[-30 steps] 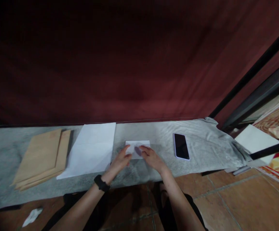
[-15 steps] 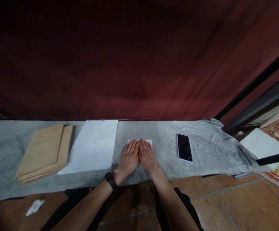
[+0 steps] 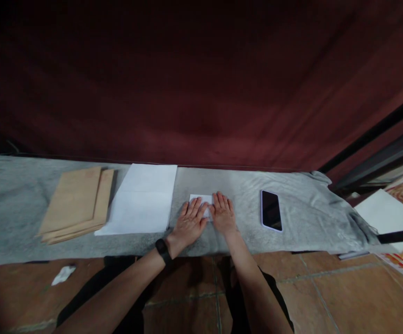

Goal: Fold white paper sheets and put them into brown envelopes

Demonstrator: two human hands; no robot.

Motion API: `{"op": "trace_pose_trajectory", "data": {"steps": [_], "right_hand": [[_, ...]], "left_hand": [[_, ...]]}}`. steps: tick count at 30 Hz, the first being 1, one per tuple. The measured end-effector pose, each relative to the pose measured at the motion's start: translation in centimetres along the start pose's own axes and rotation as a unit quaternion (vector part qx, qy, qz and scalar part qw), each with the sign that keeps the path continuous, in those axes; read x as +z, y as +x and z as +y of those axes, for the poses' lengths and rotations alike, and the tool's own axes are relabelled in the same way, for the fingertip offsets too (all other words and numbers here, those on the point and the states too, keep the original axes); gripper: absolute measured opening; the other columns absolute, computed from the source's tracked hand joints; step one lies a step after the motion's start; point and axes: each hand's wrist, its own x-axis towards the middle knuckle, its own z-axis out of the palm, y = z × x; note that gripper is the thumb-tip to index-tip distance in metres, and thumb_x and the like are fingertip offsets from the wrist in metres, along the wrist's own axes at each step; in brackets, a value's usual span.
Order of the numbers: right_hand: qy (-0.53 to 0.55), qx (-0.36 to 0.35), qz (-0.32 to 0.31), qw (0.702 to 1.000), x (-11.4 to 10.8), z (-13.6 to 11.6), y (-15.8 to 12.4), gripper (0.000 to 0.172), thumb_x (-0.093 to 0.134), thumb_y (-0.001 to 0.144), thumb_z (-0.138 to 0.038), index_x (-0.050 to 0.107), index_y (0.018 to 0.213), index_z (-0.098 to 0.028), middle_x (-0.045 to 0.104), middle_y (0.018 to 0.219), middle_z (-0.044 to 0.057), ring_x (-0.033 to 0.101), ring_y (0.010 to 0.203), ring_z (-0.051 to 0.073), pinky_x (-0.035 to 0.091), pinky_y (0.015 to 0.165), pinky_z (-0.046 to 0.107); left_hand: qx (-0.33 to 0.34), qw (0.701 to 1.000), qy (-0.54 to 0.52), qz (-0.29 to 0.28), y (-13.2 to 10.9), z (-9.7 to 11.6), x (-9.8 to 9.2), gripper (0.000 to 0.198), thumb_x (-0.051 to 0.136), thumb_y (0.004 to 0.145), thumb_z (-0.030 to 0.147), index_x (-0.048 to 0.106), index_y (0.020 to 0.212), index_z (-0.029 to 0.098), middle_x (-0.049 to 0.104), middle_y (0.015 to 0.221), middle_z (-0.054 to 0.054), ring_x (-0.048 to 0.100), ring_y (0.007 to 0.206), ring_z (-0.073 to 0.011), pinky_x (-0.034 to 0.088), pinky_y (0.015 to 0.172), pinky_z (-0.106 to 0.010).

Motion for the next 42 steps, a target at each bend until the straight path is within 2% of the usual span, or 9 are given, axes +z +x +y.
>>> {"op": "trace_pose_trajectory", "data": {"steps": [7, 11, 16, 22, 27, 32, 38, 42], "right_hand": [[0.035, -0.020, -0.004, 0.999, -0.4, 1.9, 1.1, 0.049, 0.030, 0.102, -0.028, 0.041, 0.149, -0.020, 0.042, 0.154, 0.009, 0.037, 0.141, 0.023, 0.026, 0.115, 0.043], [0.017, -0.013, 0.011, 1.000, -0.4, 1.0, 1.0, 0.050, 0.029, 0.101, -0.028, 0.042, 0.148, -0.016, 0.038, 0.156, 0.011, 0.034, 0.143, 0.026, 0.024, 0.116, 0.046], [0.024, -0.070, -0.012, 0.997, -0.3, -1.0, 0.4, 0.051, 0.024, 0.102, -0.027, 0.041, 0.149, -0.013, 0.035, 0.158, 0.010, 0.029, 0.146, 0.022, 0.019, 0.119, 0.042], [0.012, -0.040, -0.029, 0.999, -0.7, -0.7, 0.5, 0.053, 0.026, 0.103, -0.034, 0.034, 0.153, -0.019, 0.032, 0.159, 0.007, 0.028, 0.146, 0.024, 0.019, 0.119, 0.045], [0.037, -0.017, -0.027, 0.999, -1.1, 0.4, 1.2, 0.049, 0.031, 0.102, -0.035, 0.042, 0.148, -0.023, 0.038, 0.157, 0.004, 0.033, 0.142, 0.024, 0.020, 0.117, 0.044], [0.076, -0.002, -0.028, 0.997, -2.0, 1.0, 2.2, 0.043, 0.048, 0.097, -0.031, 0.051, 0.139, -0.026, 0.049, 0.148, 0.005, 0.042, 0.133, 0.023, 0.025, 0.114, 0.041], [0.113, 0.062, -0.039, 0.991, -3.0, 0.7, 3.2, 0.039, 0.066, 0.084, -0.032, 0.062, 0.122, -0.026, 0.060, 0.127, 0.008, 0.052, 0.116, 0.025, 0.035, 0.104, 0.041], [0.158, 0.077, -0.015, 0.984, -3.4, 0.6, 3.6, 0.020, 0.068, 0.079, -0.022, 0.065, 0.099, -0.020, 0.066, 0.107, 0.009, 0.058, 0.103, 0.025, 0.040, 0.095, 0.039]], "left_hand": [[0.002, 1.000, 0.010, -0.010, -0.2, 0.1, 0.0, 0.053, 0.043, 0.098, 0.034, 0.040, 0.148, 0.018, 0.030, 0.160, -0.013, 0.022, 0.149, -0.0264, 0.014, 0.122, -0.052], [-0.003, 1.000, 0.001, -0.019, -0.1, 0.2, -0.2, 0.054, 0.044, 0.097, 0.033, 0.040, 0.148, 0.017, 0.030, 0.160, -0.014, 0.022, 0.149, -0.0272, 0.014, 0.121, -0.052], [-0.006, 1.000, 0.000, -0.027, -0.1, 0.3, -0.2, 0.055, 0.041, 0.097, 0.031, 0.039, 0.148, 0.013, 0.030, 0.159, -0.015, 0.023, 0.149, -0.0269, 0.013, 0.122, -0.052], [-0.014, 1.000, 0.004, -0.026, 0.0, 0.3, -0.2, 0.055, 0.041, 0.097, 0.036, 0.041, 0.147, 0.013, 0.033, 0.158, -0.014, 0.024, 0.149, -0.0269, 0.014, 0.122, -0.050], [-0.022, 0.999, 0.011, -0.034, -0.4, 0.2, -0.7, 0.058, 0.044, 0.096, 0.038, 0.041, 0.148, 0.012, 0.031, 0.159, -0.016, 0.024, 0.148, -0.0305, 0.015, 0.121, -0.050], [-0.037, 0.998, 0.036, -0.039, -0.8, 0.4, -1.2, 0.059, 0.048, 0.095, 0.039, 0.043, 0.147, 0.011, 0.033, 0.158, -0.017, 0.023, 0.148, -0.0353, 0.020, 0.119, -0.050], [-0.034, 0.992, 0.098, -0.067, -0.9, 0.6, -1.6, 0.061, 0.045, 0.097, 0.046, 0.043, 0.147, 0.011, 0.036, 0.156, -0.017, 0.029, 0.145, -0.0367, 0.026, 0.117, -0.051], [-0.035, 0.994, 0.088, -0.059, -0.8, 0.5, -2.2, 0.060, 0.045, 0.097, 0.044, 0.043, 0.147, 0.010, 0.038, 0.156, -0.016, 0.033, 0.143, -0.0357, 0.031, 0.116, -0.049]]}}
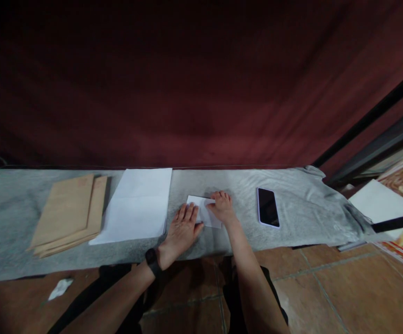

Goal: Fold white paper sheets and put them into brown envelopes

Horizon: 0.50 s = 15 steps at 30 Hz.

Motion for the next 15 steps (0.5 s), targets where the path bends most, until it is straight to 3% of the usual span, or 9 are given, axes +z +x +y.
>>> {"op": "trace_pose_trajectory", "data": {"steps": [4, 6, 9, 12, 15], "right_hand": [[0.052, -0.034, 0.015, 0.998, -1.5, -0.5, -0.1, 0.010, 0.054, 0.089, -0.016, 0.060, 0.092, -0.023, 0.069, 0.090, 0.003, 0.064, 0.087, 0.018, 0.047, 0.084, 0.030], [0.105, -0.070, 0.087, 0.988, -2.5, -0.9, -0.4, 0.008, 0.051, 0.092, -0.020, 0.058, 0.093, -0.023, 0.069, 0.093, 0.003, 0.065, 0.090, 0.018, 0.048, 0.084, 0.031], [0.156, -0.154, 0.191, 0.957, -3.5, -1.1, -1.3, 0.008, 0.050, 0.093, -0.022, 0.057, 0.091, -0.024, 0.070, 0.102, 0.006, 0.064, 0.100, 0.021, 0.045, 0.097, 0.039], [0.142, -0.211, 0.143, 0.956, -3.4, -0.9, -2.2, 0.014, 0.047, 0.095, -0.019, 0.057, 0.087, -0.025, 0.071, 0.096, 0.003, 0.065, 0.096, 0.020, 0.040, 0.105, 0.042], [0.134, -0.213, 0.054, 0.966, -2.8, -0.1, -3.2, 0.015, 0.046, 0.094, -0.017, 0.057, 0.086, -0.025, 0.070, 0.091, 0.002, 0.066, 0.090, 0.019, 0.046, 0.097, 0.037]], "left_hand": [[-0.003, 0.995, -0.034, 0.090, 0.7, -0.5, -1.9, 0.064, 0.047, 0.096, 0.033, 0.027, 0.154, 0.012, 0.022, 0.162, -0.014, 0.024, 0.148, -0.0323, 0.029, 0.118, -0.049], [-0.007, 0.985, -0.054, 0.161, 1.1, -0.8, -3.4, 0.070, 0.047, 0.096, 0.030, 0.016, 0.156, 0.013, 0.010, 0.165, -0.016, 0.013, 0.151, -0.0320, 0.026, 0.119, -0.051], [-0.007, 0.970, -0.063, 0.234, 1.5, -1.3, -5.2, 0.073, 0.047, 0.096, 0.026, 0.009, 0.157, 0.015, 0.001, 0.165, -0.016, 0.003, 0.152, -0.0327, 0.020, 0.120, -0.056], [0.028, 0.975, -0.040, 0.215, 1.3, -1.5, -5.2, 0.067, 0.045, 0.095, 0.019, 0.017, 0.157, 0.019, 0.007, 0.166, -0.013, 0.003, 0.152, -0.0313, 0.016, 0.121, -0.057], [0.085, 0.987, -0.027, 0.131, 0.8, -1.4, -3.3, 0.059, 0.044, 0.094, 0.016, 0.032, 0.152, 0.020, 0.021, 0.163, -0.011, 0.014, 0.151, -0.0290, 0.021, 0.121, -0.054]]}}
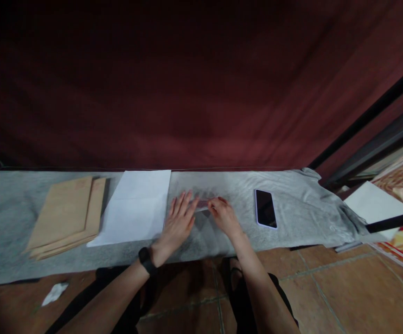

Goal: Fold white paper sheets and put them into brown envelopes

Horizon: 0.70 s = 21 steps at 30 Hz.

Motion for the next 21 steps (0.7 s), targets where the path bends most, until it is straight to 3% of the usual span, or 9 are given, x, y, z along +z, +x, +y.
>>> {"op": "trace_pose_trajectory", "data": {"steps": [5, 9, 12, 15, 21], "right_hand": [[0.005, 0.046, -0.107, 0.993, -1.0, 0.6, -2.1, 0.017, 0.047, 0.090, -0.012, 0.059, 0.089, -0.024, 0.070, 0.092, 0.001, 0.067, 0.090, 0.018, 0.049, 0.083, 0.031], [0.041, 0.079, -0.184, 0.979, -1.8, 0.9, -2.9, 0.030, 0.048, 0.083, -0.008, 0.063, 0.103, -0.025, 0.072, 0.099, 0.000, 0.068, 0.089, 0.017, 0.051, 0.082, 0.030], [0.045, 0.099, -0.151, 0.982, -1.0, 1.2, -2.9, 0.033, 0.047, 0.087, -0.012, 0.064, 0.111, -0.024, 0.072, 0.108, 0.003, 0.069, 0.096, 0.019, 0.053, 0.089, 0.034], [0.000, 0.081, -0.094, 0.992, 0.8, 1.2, -2.5, 0.035, 0.045, 0.094, -0.022, 0.061, 0.125, -0.022, 0.067, 0.125, 0.009, 0.062, 0.117, 0.021, 0.048, 0.103, 0.039], [-0.149, 0.050, -0.134, 0.979, 3.9, 0.4, -2.4, 0.050, 0.037, 0.102, -0.037, 0.044, 0.147, -0.017, 0.038, 0.156, 0.011, 0.032, 0.145, 0.024, 0.028, 0.119, 0.046]], "left_hand": [[0.025, 0.994, -0.003, -0.108, -1.3, 0.3, 2.7, 0.048, 0.039, 0.094, 0.012, 0.046, 0.142, 0.014, 0.045, 0.151, -0.015, 0.043, 0.139, -0.0253, 0.037, 0.113, -0.043], [0.045, 0.987, 0.032, -0.150, -1.6, 0.6, 3.0, 0.055, 0.033, 0.090, 0.004, 0.045, 0.143, 0.012, 0.045, 0.151, -0.016, 0.041, 0.140, -0.0249, 0.038, 0.113, -0.043], [0.050, 0.984, 0.045, -0.164, -1.6, 0.6, 2.7, 0.056, 0.033, 0.089, 0.003, 0.045, 0.143, 0.009, 0.041, 0.153, -0.017, 0.038, 0.142, -0.0268, 0.036, 0.114, -0.045], [0.057, 0.984, 0.040, -0.165, -1.5, 0.2, 2.4, 0.060, 0.031, 0.087, 0.001, 0.042, 0.145, 0.010, 0.039, 0.155, -0.016, 0.036, 0.143, -0.0242, 0.033, 0.116, -0.043], [0.050, 0.982, 0.046, -0.177, -1.3, -1.1, 2.2, 0.067, 0.031, 0.084, 0.001, 0.035, 0.150, 0.013, 0.037, 0.156, -0.013, 0.031, 0.146, -0.0201, 0.028, 0.119, -0.043]]}}
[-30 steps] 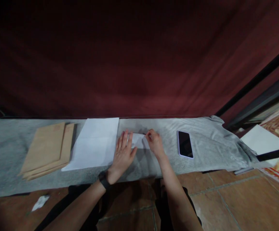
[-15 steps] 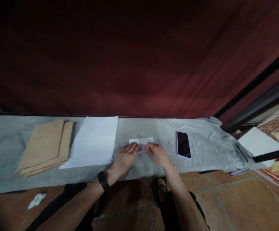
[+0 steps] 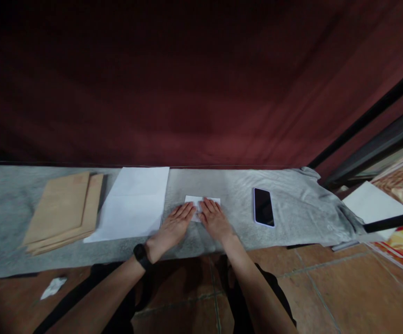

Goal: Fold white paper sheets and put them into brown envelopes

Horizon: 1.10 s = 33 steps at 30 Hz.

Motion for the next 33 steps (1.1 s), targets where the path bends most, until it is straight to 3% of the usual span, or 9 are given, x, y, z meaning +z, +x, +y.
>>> {"op": "trace_pose_trajectory", "data": {"steps": [4, 16, 21, 25, 30, 33], "right_hand": [[-0.046, 0.019, -0.008, 0.999, 0.5, -0.4, -0.1, 0.053, 0.032, 0.104, -0.039, 0.035, 0.152, -0.019, 0.031, 0.159, 0.010, 0.025, 0.148, 0.023, 0.024, 0.120, 0.046], [-0.092, 0.051, 0.047, 0.993, 1.2, -0.6, -0.4, 0.051, 0.035, 0.104, -0.038, 0.037, 0.151, -0.020, 0.032, 0.158, 0.012, 0.028, 0.147, 0.026, 0.026, 0.118, 0.048], [-0.099, 0.053, 0.046, 0.993, 1.2, -0.7, -0.6, 0.052, 0.035, 0.104, -0.037, 0.035, 0.152, -0.019, 0.031, 0.159, 0.012, 0.028, 0.147, 0.026, 0.024, 0.119, 0.047], [-0.097, 0.056, 0.041, 0.993, 1.1, -0.7, -0.7, 0.051, 0.034, 0.103, -0.034, 0.035, 0.152, -0.018, 0.032, 0.158, 0.013, 0.028, 0.147, 0.026, 0.025, 0.118, 0.049], [-0.028, 0.064, 0.036, 0.997, 0.0, -0.6, 0.0, 0.048, 0.038, 0.101, -0.029, 0.045, 0.147, -0.017, 0.039, 0.155, 0.014, 0.032, 0.145, 0.026, 0.027, 0.118, 0.051], [0.126, 0.076, 0.044, 0.988, -2.3, -2.0, 0.1, 0.042, 0.038, 0.099, -0.028, 0.060, 0.134, -0.019, 0.059, 0.138, 0.014, 0.052, 0.132, 0.025, 0.041, 0.111, 0.047]], "left_hand": [[0.004, 1.000, 0.006, 0.002, 0.0, 0.6, 0.5, 0.064, 0.032, 0.084, 0.002, 0.038, 0.147, 0.007, 0.038, 0.155, -0.018, 0.033, 0.145, -0.0222, 0.030, 0.118, -0.042], [0.001, 1.000, 0.008, 0.021, -0.3, 1.2, 0.3, 0.060, 0.034, 0.085, 0.002, 0.043, 0.144, 0.004, 0.039, 0.154, -0.019, 0.036, 0.143, -0.0240, 0.032, 0.116, -0.039], [-0.022, 0.998, -0.020, 0.050, 0.0, 1.7, 0.3, 0.051, 0.040, 0.092, 0.018, 0.048, 0.140, 0.002, 0.045, 0.149, -0.021, 0.039, 0.142, -0.0270, 0.031, 0.117, -0.041], [-0.036, 0.994, -0.047, 0.088, 0.4, 2.3, 0.5, 0.048, 0.039, 0.096, 0.026, 0.051, 0.139, 0.009, 0.046, 0.151, -0.016, 0.038, 0.143, -0.0253, 0.024, 0.121, -0.044], [-0.046, 0.993, -0.059, 0.087, 0.5, 2.9, 1.8, 0.051, 0.036, 0.100, 0.031, 0.040, 0.148, 0.015, 0.033, 0.159, -0.010, 0.026, 0.148, -0.0252, 0.022, 0.121, -0.049], [-0.051, 0.994, -0.058, 0.081, 0.5, 3.1, 2.7, 0.053, 0.035, 0.100, 0.033, 0.038, 0.149, 0.014, 0.034, 0.158, -0.011, 0.023, 0.149, -0.0265, 0.020, 0.121, -0.051]]}}
